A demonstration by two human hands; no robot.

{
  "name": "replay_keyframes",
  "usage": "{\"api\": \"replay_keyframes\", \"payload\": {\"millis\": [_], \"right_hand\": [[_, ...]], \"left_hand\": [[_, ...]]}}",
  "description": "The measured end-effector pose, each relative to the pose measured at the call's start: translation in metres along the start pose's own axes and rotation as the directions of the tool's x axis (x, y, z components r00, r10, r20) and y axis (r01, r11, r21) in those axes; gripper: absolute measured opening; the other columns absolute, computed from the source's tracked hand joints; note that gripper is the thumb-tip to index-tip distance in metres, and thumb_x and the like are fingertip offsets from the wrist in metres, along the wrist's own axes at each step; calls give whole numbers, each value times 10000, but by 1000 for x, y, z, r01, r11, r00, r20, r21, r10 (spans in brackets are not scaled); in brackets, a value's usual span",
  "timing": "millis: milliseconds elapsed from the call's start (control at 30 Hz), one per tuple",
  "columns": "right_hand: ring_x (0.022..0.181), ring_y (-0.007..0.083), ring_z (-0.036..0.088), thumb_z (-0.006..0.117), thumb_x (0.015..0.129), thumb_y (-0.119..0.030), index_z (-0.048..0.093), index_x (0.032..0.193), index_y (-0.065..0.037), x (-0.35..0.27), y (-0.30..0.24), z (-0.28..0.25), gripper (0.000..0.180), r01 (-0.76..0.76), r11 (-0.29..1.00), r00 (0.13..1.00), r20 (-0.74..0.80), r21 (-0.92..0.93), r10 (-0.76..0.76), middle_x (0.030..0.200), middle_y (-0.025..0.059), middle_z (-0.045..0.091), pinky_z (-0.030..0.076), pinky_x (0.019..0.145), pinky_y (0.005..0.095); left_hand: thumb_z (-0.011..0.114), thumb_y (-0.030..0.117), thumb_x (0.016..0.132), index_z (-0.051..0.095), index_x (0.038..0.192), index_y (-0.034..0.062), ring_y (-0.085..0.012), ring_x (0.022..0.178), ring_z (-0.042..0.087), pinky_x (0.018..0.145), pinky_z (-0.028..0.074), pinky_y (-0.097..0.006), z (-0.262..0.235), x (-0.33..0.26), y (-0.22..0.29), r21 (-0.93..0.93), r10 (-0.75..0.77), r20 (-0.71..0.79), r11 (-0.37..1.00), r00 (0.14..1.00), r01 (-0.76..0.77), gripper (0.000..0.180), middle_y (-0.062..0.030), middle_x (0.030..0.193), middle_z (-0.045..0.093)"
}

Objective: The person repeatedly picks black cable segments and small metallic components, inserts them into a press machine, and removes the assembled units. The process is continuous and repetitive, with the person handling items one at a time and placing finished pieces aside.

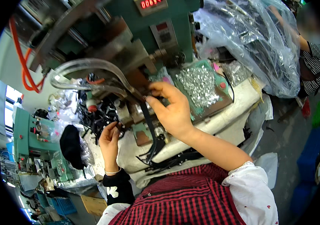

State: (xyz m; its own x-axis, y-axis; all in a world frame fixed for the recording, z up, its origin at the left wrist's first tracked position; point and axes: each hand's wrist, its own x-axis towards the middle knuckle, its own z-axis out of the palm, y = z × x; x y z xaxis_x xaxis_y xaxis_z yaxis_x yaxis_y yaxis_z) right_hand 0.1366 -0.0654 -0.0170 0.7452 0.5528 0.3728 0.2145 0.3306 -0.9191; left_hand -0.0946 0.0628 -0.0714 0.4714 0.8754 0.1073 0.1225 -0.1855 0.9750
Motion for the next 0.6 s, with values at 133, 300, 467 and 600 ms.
{"api": "replay_keyframes", "payload": {"millis": [133,300,467,600], "right_hand": [[947,118,653,688,873,32,602,1201,43,-7,-5,0,339,-73,982,997,-25,174,78,1063,68,691,511,846,252],[947,116,648,638,889,50,563,1258,34,-7,-30,8,376,-177,944,984,62,279,166,1094,74,680,502,862,247],[1157,235,627,680,894,-69,582,1332,-29,-18,-51,-21,451,-153,985,963,234,79,131,1278,142,638,463,1029,349],[1351,413,445,784,771,-165,711,1066,-56,-3,4,-89,323,57,299,996,33,-953,-84,1296,237,577,461,1012,500]], "left_hand": [[671,126,973,701,895,-8,-45,619,586,559,412,-194,24,-1,35,187,106,-197,980,975,-69,158,-24,710,688],[626,127,1001,650,887,20,-35,556,473,510,348,-181,21,1,76,35,266,-336,962,903,-271,158,-31,764,667],[658,-10,917,637,1028,4,-181,705,663,658,559,-252,47,-17,107,111,768,-119,640,629,-760,113,-164,985,718],[804,14,752,728,938,31,-197,709,659,597,513,-285,76,-12,120,229,867,326,313,376,-922,201,-127,1002,744]]}}
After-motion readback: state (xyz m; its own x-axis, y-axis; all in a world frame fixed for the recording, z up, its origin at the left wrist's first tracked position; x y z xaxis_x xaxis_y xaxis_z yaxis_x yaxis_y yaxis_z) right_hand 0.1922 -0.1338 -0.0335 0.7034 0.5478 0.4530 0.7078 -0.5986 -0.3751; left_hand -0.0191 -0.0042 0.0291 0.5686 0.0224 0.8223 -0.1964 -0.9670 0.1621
